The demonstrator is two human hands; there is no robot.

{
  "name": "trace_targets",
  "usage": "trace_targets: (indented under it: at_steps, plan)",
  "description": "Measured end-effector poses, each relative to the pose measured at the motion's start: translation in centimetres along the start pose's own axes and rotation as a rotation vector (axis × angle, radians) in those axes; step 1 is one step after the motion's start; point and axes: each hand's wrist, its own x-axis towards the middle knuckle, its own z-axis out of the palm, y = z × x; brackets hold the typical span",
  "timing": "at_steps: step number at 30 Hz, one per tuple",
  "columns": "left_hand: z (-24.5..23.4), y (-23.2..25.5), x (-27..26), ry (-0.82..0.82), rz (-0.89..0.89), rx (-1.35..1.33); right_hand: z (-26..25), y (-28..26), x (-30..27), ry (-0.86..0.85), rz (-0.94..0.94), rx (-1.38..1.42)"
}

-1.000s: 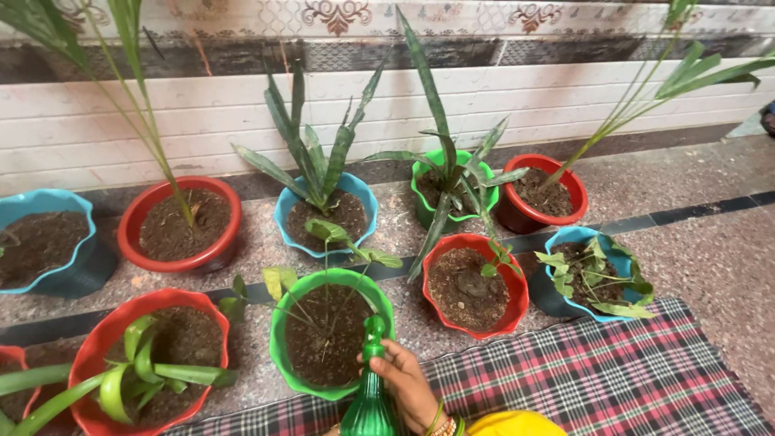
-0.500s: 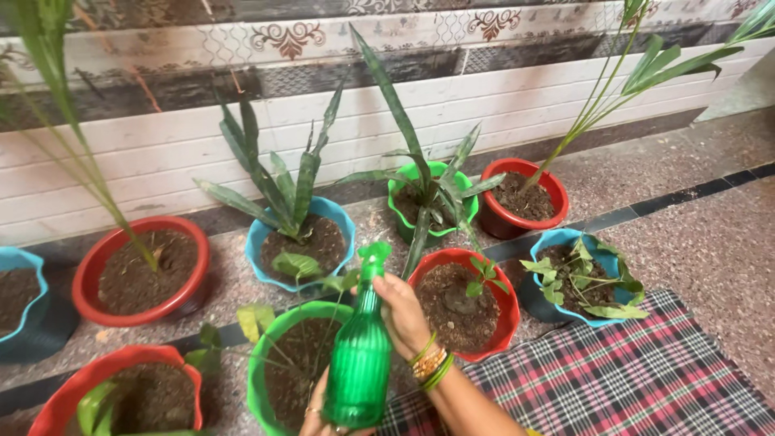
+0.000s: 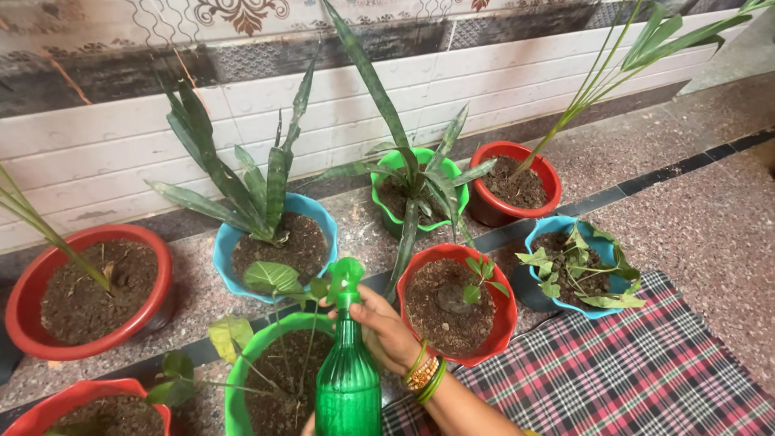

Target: The person uses a green spray bottle to mist water onto several potted plants arranged on a tiled floor. They systematically move from one pot to the next, spraying the leaves and soil of each plant.

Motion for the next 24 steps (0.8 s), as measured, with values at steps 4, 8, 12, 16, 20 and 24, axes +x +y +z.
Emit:
trace_targets:
  at_steps: [4, 8, 12, 16, 20, 24]
  plan:
    - [0.1, 0.0, -0.3, -0.001, -0.023, 0.013, -0.3, 0.4, -0.3, -0.013, -0.002, 0.084]
    - [0.0, 0.1, -1.0, 0.006, -0.02, 0.033, 0.1, -0.4, -0.7, 0.017, 0.013, 0.092]
    - [0.2, -0.2, -1.4, -0.008, -0.044, 0.055, 1.2, -1.4, -1.9, 0.086, 0.05, 0.061]
    - [0.7, -0.9, -1.4, -0.049, -0.088, 0.076, 0.7, -2.3, -6.0, 0.201, 0.061, 0.005]
    - [0.7, -1.7, -2.0, -0.072, -0.138, 0.095, -0.9, -1.8, -11.8, 0.496, 0.122, 0.072]
    - [0.3, -2.1, -2.9, -0.08, -0.145, 0.109, -3.7, 0.3, -14.2, 0.528, -0.008, 0.089]
